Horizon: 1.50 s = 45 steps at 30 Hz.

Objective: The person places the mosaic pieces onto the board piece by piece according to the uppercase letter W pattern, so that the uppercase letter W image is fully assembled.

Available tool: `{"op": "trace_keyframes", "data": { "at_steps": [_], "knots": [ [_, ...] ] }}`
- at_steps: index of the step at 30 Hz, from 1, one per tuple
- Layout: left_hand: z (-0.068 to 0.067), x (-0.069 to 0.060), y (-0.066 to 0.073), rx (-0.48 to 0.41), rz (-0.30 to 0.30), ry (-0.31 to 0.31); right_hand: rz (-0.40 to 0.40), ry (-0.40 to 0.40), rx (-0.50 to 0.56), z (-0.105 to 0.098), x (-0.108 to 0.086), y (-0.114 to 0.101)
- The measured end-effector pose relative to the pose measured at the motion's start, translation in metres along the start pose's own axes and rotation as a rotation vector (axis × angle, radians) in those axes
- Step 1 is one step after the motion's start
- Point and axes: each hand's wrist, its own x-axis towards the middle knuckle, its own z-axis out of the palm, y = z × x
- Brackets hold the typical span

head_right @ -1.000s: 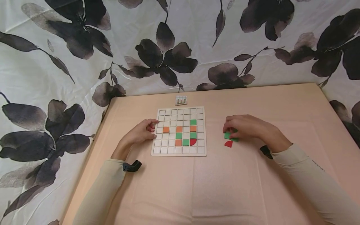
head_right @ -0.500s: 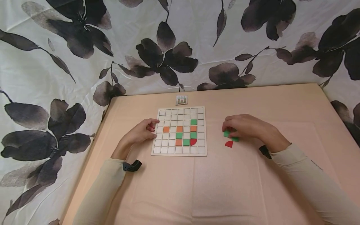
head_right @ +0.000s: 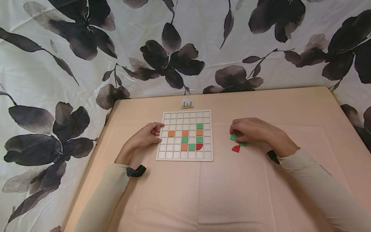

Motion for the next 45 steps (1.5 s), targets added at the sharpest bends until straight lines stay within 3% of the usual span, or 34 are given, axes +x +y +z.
{"op": "trace_keyframes", "data": {
  "at_steps": [28, 45],
  "knots": [
    [0.0, -0.001, -0.002, -0.005, 0.009, 0.0, 0.052, -0.02, 0.029, -0.002, 0.009, 0.0],
    [-0.001, 0.0, -0.002, -0.016, 0.007, -0.003, -0.038, 0.029, 0.036, -0.016, 0.024, -0.014]
  ]
}}
